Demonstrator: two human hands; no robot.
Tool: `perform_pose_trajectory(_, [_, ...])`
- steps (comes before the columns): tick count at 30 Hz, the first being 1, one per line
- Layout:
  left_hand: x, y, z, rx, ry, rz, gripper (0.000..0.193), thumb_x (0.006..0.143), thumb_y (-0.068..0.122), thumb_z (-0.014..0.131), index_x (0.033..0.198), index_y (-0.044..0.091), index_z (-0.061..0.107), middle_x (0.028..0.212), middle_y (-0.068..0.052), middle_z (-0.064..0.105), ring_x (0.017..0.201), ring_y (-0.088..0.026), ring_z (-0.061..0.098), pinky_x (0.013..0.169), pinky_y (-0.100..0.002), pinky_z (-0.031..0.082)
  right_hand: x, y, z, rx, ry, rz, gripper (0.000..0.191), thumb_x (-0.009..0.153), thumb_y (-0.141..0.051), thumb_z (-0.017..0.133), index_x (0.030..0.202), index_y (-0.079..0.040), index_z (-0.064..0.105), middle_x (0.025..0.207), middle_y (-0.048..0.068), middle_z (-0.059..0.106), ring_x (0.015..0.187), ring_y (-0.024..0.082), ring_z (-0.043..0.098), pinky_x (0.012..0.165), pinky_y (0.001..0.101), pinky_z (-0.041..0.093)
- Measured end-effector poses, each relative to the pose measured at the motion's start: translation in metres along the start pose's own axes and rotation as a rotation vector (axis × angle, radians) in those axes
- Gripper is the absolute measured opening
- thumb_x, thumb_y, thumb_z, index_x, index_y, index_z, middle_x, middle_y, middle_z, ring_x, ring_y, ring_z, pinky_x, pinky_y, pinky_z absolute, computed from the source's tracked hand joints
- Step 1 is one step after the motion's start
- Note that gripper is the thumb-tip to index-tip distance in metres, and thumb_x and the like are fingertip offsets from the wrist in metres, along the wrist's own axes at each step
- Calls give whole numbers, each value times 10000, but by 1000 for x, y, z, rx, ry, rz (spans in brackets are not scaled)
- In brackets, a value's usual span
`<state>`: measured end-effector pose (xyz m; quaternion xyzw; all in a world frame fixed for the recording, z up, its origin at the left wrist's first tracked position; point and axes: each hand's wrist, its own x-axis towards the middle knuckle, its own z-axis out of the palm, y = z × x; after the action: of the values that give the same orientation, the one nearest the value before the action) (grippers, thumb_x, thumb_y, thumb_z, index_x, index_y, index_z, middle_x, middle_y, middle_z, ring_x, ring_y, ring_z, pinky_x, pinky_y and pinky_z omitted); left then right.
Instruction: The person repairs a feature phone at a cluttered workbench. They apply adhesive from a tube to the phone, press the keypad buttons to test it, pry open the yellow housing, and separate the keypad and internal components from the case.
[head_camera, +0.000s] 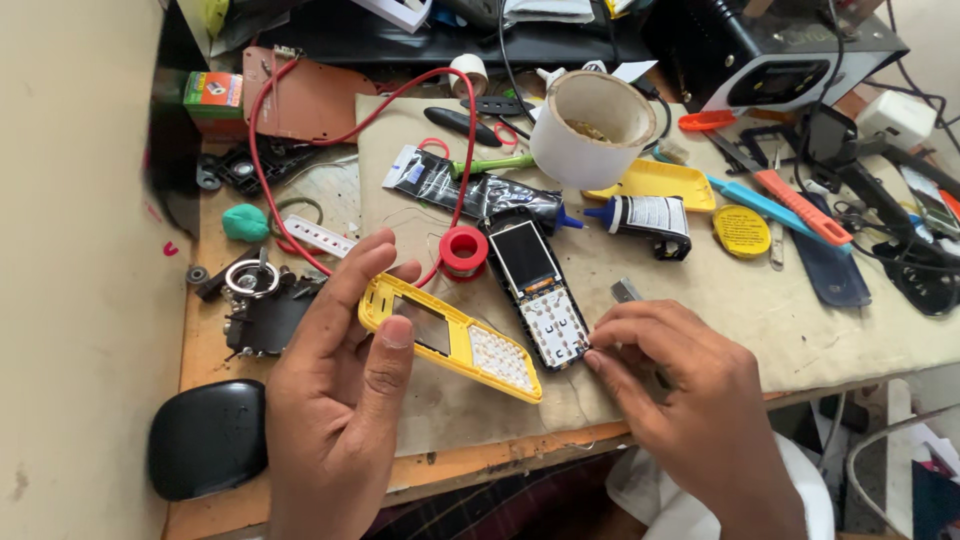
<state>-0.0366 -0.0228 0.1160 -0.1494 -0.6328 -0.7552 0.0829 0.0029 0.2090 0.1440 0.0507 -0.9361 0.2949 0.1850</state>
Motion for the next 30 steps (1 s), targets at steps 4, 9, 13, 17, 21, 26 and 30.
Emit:
perform_pose_trajectory(4, [-1,0,2,-30,7,-16,492,1035,135,567,1473,-67,472,1577,-162,490,1358,-218,584,1109,-338,478,1,-1,-1,15,-37,102,220,781,-74,784,996,-66,743,980,61,740,771,202,713,651,313,591])
perform_pose_trajectory(9, [-1,-1,1,-18,5,-11,486,1040,135,564,1472,-71,476,1573,-164,498,1369,-220,579,1116,-334,474,2,0,-3,-1,-80,-41,222,810,-44,755,1030,-74,769,991,75,741,855,231,740,698,321,586])
perform_pose_trajectory(13, [-1,-2,2,-10,10,-17,481,1035,133,567,1464,-70,487,1562,-164,511,1365,-217,582,1093,-326,480,3,4,-3,13,-82,-1,138,800,-41,758,934,-46,724,968,64,751,836,212,753,698,310,591])
perform_pose_trajectory(17, [-1,-3,0,-15,-2,-8,473,1039,122,567,1465,-66,488,1564,-161,512,1372,-215,576,1100,-318,473,1,6,-5,62,-78,38,127,801,-10,736,923,-18,702,951,51,750,824,179,724,699,296,597])
perform_pose_trajectory(21, [-2,-4,-1,-15,3,-26,470,1028,110,571,1461,-56,496,1559,-156,518,1362,-208,579,1056,-304,485,1,9,-8,80,25,141,112,796,3,747,904,-16,720,877,46,747,709,144,714,675,282,577])
perform_pose_trajectory(26, [-4,-4,-1,-5,3,-16,454,1027,89,573,1449,-66,506,1562,-169,516,1368,-216,574,1077,-315,474,4,11,-3,-21,186,107,142,844,20,725,979,-24,739,969,68,742,792,133,714,739,268,562])
perform_pose_trajectory(30, [-4,-4,-2,38,2,7,448,1021,70,568,1439,-79,509,1553,-191,519,1368,-233,577,1107,-337,464,-2,7,-1,0,132,91,188,832,-12,739,1009,-71,770,985,56,748,760,140,736,675,274,570])
